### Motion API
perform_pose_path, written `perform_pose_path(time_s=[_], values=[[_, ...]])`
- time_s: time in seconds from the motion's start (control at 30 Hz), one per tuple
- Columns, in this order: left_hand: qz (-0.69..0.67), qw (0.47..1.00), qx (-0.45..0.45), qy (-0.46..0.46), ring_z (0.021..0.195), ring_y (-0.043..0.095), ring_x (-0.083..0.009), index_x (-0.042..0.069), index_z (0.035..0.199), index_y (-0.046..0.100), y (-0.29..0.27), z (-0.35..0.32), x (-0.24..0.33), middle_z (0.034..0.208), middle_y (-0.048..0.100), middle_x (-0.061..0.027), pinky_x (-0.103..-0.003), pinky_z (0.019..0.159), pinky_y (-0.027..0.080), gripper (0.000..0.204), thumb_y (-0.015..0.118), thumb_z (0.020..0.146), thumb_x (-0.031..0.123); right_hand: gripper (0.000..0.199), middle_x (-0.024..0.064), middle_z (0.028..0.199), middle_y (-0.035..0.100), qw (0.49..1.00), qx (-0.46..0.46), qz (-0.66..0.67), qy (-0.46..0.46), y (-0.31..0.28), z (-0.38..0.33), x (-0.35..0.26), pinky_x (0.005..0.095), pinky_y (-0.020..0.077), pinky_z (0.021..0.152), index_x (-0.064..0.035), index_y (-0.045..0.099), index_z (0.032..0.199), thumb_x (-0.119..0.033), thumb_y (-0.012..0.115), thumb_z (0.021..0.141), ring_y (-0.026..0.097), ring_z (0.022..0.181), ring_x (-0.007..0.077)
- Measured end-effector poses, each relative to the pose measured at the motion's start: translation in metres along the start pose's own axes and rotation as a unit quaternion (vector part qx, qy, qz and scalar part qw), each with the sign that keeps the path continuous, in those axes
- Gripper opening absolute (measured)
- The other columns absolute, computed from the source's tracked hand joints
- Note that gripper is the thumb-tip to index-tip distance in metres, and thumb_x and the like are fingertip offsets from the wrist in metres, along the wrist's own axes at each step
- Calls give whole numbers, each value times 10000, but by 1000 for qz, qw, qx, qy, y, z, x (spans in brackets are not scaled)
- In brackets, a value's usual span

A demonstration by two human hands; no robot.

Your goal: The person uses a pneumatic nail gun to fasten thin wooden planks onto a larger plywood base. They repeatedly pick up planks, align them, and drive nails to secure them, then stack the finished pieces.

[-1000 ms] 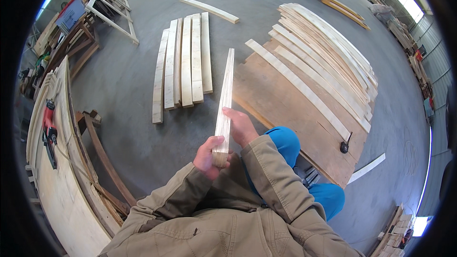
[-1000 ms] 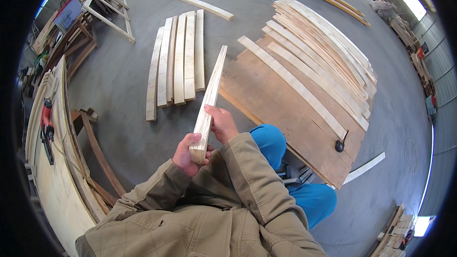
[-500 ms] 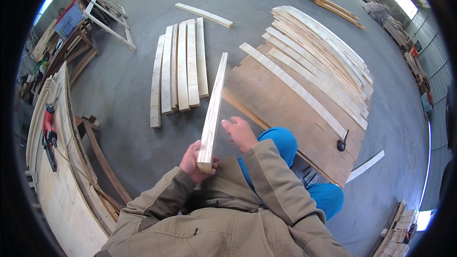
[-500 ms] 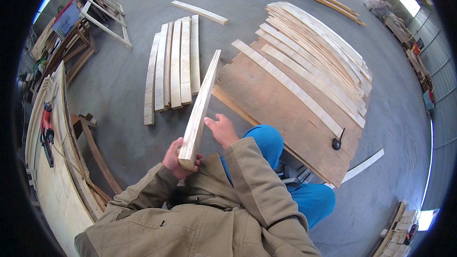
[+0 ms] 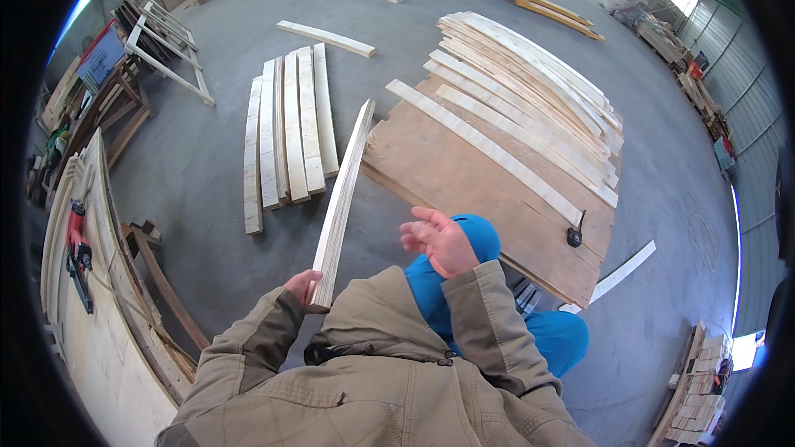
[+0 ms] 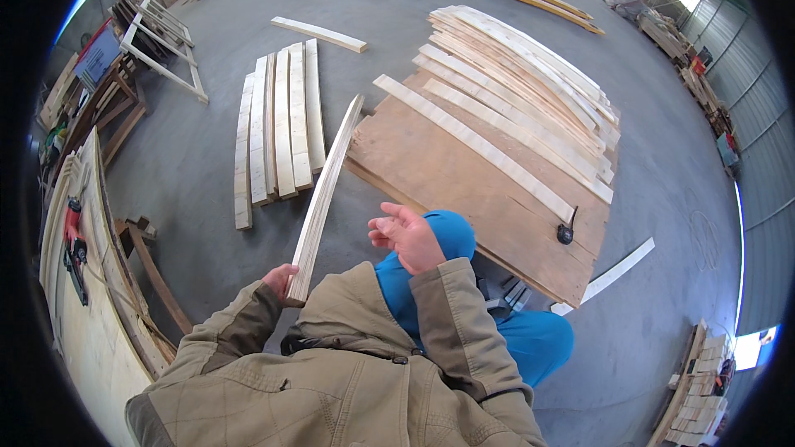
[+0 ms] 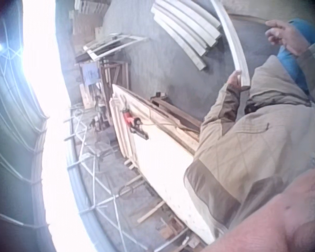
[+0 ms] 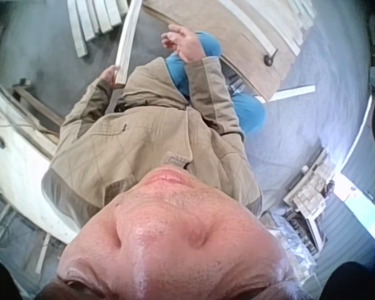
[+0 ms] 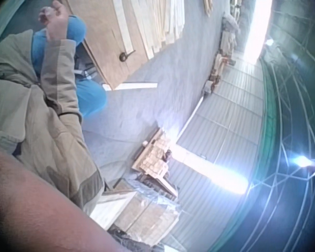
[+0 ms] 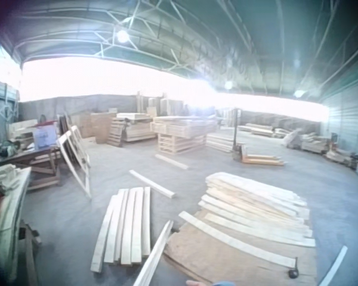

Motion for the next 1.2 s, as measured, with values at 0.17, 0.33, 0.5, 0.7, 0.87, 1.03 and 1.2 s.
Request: perform_pose_path(time_s=[0.17, 0.33, 0.5, 0.7, 0.87, 1.03, 1.2], values=[[-12, 999, -17, 26, 1092, 704, -410, -13, 1426, 547, -40, 31, -23, 1204, 715, -225, -568, 1007, 541, 716, 645, 939, 503, 584, 180, 1236, 660, 999, -38, -20, 6, 7, 0, -1, 389, 565, 939, 83, 383, 1541, -99, 636, 1047, 665, 1043, 237], [-46, 995, 7, 84, 1103, 706, -409, -26, 1379, 615, -65, 70, -33, 1199, 729, -232, -549, 995, 541, 774, 609, 961, 626, 583, 190, 1258, 664, 998, -53, 22, 25, 10, 13, 6, 382, 565, 943, 68, 398, 1542, -84, 643, 1036, 669, 1043, 231], [-26, 996, 69, 59, 1112, 704, -410, -42, 1354, 635, -84, 90, -43, 1202, 731, -244, -536, 992, 537, 814, 598, 954, 665, 585, 182, 1264, 672, 997, -62, -19, 43, 12, 24, 6, 371, 568, 947, 62, 414, 1541, -80, 651, 1025, 675, 1055, 225], [46, 981, 184, 47, 1123, 702, -412, -62, 1324, 659, -95, 91, -66, 1205, 732, -258, -520, 989, 533, 866, 585, 945, 712, 592, 171, 1263, 674, 995, -62, -24, 71, 16, 31, 4, 368, 567, 955, 58, 414, 1546, -94, 655, 1028, 676, 1064, 218], [164, 939, 298, 44, 1131, 700, -414, -79, 1299, 679, -92, 95, -71, 1207, 734, -270, -507, 987, 529, 912, 574, 938, 751, 587, 189, 1287, 675, 993, -55, -52, 95, 21, 38, 8, 404, 560, 970, 37, 436, 1543, -111, 662, 1022, 684, 1078, 247], [299, 882, 362, 34, 1149, 697, -428, -145, 1192, 708, -88, 99, -49, 1197, 721, -336, -484, 974, 514, 1024, 577, 891, 825, 581, 183, 1285, 681, 991, -69, -63, 94, 25, 42, 8, 392, 561, 973, 37, 442, 1540, -121, 662, 1026, 690, 1079, 235], [350, 835, 420, 68, 1174, 675, -497, -152, 1180, 704, -85, 116, -9, 1161, 712, -367, -521, 983, 516, 1018, 580, 890, 816, 577, 161, 1295, 671, 988, -86, -63, 110, 27, 45, 6, 324, 553, 952, 28, 433, 1542, -112, 668, 1034, 673, 1097, 187]])
Point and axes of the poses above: each hand's wrist, its own z-axis towards the middle knuckle, its own y-axis out of the palm, x = y × z, the point moved 3 cm from there along z, towards the middle knuckle
